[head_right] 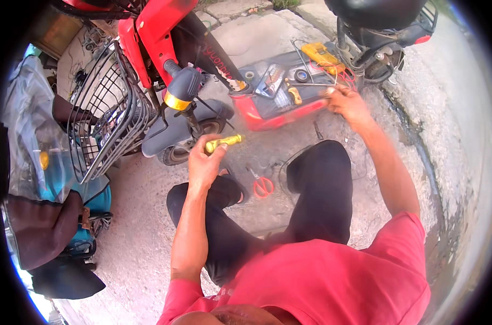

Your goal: The person removes and reattaches the front plastic fairing of a red scooter using a screwdriver, handling a turn signal housing and inserting a screw.

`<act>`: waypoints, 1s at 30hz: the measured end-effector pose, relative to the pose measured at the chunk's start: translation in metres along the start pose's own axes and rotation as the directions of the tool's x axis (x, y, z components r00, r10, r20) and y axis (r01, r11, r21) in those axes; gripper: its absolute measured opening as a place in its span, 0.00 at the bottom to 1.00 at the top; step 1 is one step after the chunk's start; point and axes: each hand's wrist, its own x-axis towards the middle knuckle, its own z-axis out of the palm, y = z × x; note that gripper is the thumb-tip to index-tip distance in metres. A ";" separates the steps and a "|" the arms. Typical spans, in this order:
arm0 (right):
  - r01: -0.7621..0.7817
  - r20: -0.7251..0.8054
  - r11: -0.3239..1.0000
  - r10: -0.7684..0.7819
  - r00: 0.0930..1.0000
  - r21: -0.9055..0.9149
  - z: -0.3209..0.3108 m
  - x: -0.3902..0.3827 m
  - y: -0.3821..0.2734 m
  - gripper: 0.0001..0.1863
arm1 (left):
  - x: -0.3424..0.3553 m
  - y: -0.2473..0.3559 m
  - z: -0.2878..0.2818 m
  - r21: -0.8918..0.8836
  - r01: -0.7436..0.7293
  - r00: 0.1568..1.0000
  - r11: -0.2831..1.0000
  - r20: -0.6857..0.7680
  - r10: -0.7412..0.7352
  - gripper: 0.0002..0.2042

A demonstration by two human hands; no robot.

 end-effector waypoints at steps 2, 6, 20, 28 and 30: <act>0.018 0.218 1.000 -0.015 0.976 -0.014 0.043 -0.035 -0.019 0.12 | 0.005 -0.012 -0.006 -0.162 0.022 1.000 0.987 -0.004 -0.023 0.16; 0.118 0.482 0.990 -0.066 0.874 -0.079 0.135 -0.067 -0.011 0.13 | -0.001 -0.031 0.003 -0.476 -0.041 0.997 0.879 0.040 0.069 0.18; -0.273 0.383 0.807 0.063 0.922 0.524 0.202 -0.041 0.075 0.15 | -0.015 -0.023 0.043 0.156 -0.388 0.921 0.908 0.089 0.378 0.20; 0.017 0.211 0.942 -0.092 0.973 0.334 0.205 -0.041 0.085 0.07 | -0.001 -0.010 0.034 -0.039 -0.196 0.977 0.980 0.077 0.199 0.13; 0.016 0.235 0.960 -0.084 0.968 0.281 0.204 -0.047 0.079 0.07 | -0.003 -0.007 0.031 -0.060 -0.136 0.988 0.989 0.072 0.140 0.11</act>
